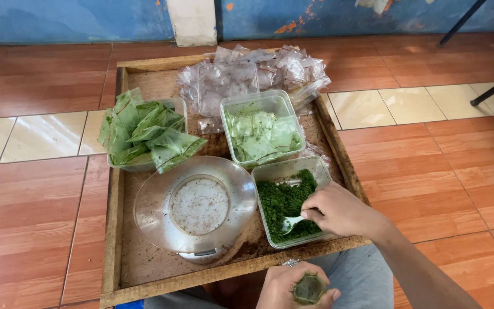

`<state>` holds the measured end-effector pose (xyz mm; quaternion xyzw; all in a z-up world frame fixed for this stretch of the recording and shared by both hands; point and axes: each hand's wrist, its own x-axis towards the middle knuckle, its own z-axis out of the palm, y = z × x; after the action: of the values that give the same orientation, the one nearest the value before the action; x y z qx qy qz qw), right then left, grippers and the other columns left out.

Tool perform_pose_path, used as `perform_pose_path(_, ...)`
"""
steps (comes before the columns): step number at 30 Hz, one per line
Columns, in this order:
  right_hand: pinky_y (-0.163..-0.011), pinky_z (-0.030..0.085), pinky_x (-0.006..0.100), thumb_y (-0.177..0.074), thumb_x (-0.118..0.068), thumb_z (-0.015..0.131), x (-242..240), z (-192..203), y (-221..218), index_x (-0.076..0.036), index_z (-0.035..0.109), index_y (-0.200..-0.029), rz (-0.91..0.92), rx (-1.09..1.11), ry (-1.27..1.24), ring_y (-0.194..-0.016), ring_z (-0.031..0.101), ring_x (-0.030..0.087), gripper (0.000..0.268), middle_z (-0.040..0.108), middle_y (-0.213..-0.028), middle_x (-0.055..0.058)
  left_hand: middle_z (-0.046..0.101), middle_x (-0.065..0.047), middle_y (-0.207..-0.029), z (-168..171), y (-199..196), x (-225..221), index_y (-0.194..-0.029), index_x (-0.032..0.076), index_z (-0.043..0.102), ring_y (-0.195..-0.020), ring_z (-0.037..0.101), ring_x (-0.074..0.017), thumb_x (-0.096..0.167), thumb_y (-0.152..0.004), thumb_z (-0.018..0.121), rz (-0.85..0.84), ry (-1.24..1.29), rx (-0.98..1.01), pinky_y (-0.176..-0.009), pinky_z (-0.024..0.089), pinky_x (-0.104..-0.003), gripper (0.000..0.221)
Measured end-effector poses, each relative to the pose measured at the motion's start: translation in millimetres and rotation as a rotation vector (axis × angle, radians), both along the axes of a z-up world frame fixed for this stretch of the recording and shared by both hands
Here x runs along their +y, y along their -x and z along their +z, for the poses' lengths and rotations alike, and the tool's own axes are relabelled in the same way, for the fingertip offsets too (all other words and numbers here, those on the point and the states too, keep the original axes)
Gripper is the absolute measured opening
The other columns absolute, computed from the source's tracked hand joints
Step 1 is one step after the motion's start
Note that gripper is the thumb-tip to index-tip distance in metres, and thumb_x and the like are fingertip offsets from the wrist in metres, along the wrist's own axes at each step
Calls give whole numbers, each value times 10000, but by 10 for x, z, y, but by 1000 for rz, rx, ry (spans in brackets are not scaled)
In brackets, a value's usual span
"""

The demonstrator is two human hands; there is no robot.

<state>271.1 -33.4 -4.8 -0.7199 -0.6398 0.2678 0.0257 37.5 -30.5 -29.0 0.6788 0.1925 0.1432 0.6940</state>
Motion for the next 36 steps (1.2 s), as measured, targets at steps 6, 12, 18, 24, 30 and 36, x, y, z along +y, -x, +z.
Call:
perform_pose_path(6, -847, 379, 347, -1038, -304, 598, -124, -74, -26, -160, 483, -597, -15, -45, -74, -607, 443, 221, 478, 512, -533, 3, 698, 8, -825, -10, -4, -9, -1150, 180, 664, -666, 588, -96, 359, -881, 847, 10, -63, -27, -627, 502, -323, 371)
perform_pose_path(12, -900, 346, 422, -981, -348, 558, -298, -185, -157, -217, 780, -926, -122, -250, -198, -965, 622, 226, 264, 772, -1002, -57, 630, -22, -791, 3, 15, -16, -1236, 162, 622, -581, 506, -109, 204, -890, 872, 55, 8, -13, -578, 446, -343, 428)
perform_pose_path(18, -941, 356, 478, -979, -305, 537, -420, -249, -182, -241, 747, -953, -125, -470, -179, -970, 570, 264, 220, 775, -928, -38, 637, -7, -775, -88, -33, -7, -1202, 204, 655, -585, 512, -125, 362, -869, 866, 108, -99, 39, -566, 435, -363, 424)
perform_pose_path(24, -891, 379, 459, -937, -257, 653, -338, -309, -84, -312, 761, -1103, -155, -647, -177, -1008, 514, 256, 206, 744, -1044, 4, 692, 14, -763, -46, -31, 14, -1208, 206, 647, -586, 563, -109, 374, -826, 885, 186, -108, 84, -592, 488, -318, 480)
perform_pose_path(30, -930, 306, 486, -1026, -334, 468, -213, -559, -18, -262, 769, -1028, -205, -341, -252, -1030, 480, 242, 309, 683, -947, 15, 665, 14, -759, -47, -29, 53, -1246, 202, 627, -582, 568, -116, 367, -858, 860, 156, -111, 134, -583, 507, -314, 482)
perform_pose_path(36, -869, 324, 423, -921, -358, 667, -406, -516, -248, -274, 756, -1095, -253, -408, -451, -931, 545, 238, 212, 747, -927, -25, 712, 23, -721, 14, -18, 89, -1198, 187, 654, -575, 596, -85, 300, -816, 888, 229, -164, 64, -547, 508, -261, 462)
